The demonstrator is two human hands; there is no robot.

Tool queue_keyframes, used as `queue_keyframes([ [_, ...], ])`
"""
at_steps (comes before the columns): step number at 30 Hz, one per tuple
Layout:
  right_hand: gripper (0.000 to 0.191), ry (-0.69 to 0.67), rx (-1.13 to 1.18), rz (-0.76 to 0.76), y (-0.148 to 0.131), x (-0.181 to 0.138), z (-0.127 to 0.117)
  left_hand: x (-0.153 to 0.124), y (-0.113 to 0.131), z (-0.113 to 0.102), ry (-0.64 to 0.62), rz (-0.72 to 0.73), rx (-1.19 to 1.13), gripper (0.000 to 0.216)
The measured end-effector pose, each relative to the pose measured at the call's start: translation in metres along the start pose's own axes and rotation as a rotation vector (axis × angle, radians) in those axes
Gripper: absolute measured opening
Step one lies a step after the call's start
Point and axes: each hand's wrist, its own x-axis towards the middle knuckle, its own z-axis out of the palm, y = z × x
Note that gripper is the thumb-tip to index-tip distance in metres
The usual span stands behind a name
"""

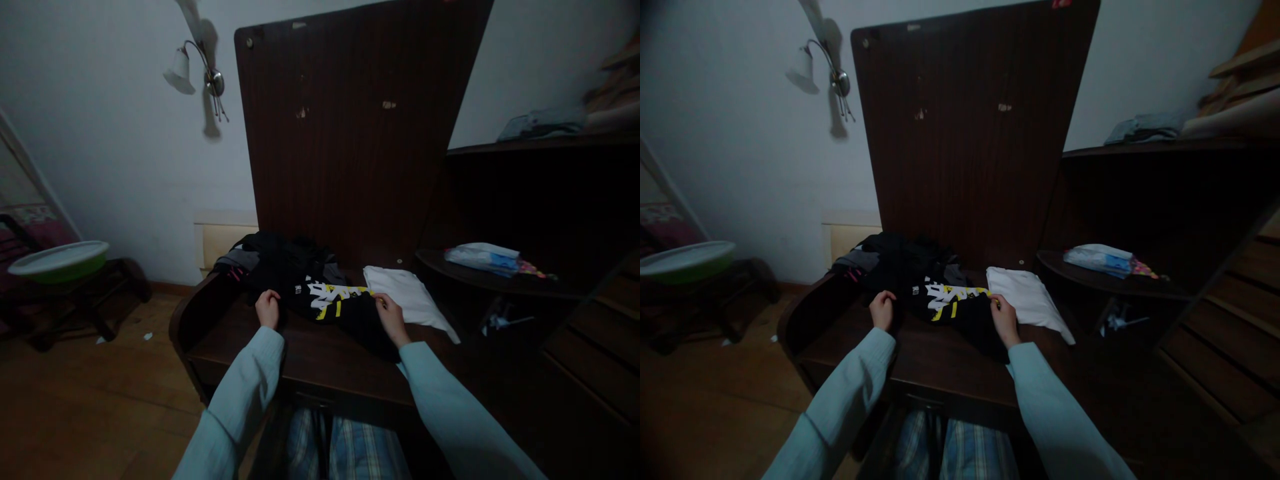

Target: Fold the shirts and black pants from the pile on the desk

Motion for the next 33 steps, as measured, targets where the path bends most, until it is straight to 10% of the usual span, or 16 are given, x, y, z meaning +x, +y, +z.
queue_keyframes([
  [13, 0.03, -0.007, 0.08, 0.081, -0.003, -0.001, 0.002, -0.006, 0.007, 0.003, -0.131, 0.088, 0.069, 0.022],
  [19, 0.034, -0.321, 0.275, 0.014, -0.032, -0.029, 0.029, -0.031, 0.025, 0.018, -0.517, 0.551, 0.107, 0.046],
  [23, 0.024, -0.494, 0.482, 0.041, -0.043, -0.038, 0.042, -0.038, 0.03, 0.023, -0.575, 0.616, 0.12, 0.057],
  [28, 0.028, -0.337, 0.677, 0.249, -0.026, -0.017, 0.029, -0.036, 0.028, 0.023, -0.594, 0.604, 0.164, 0.026],
  [33, 0.044, -0.16, 0.788, 0.315, -0.017, -0.01, 0.011, -0.038, 0.033, 0.018, -0.57, 0.583, 0.128, 0.051],
])
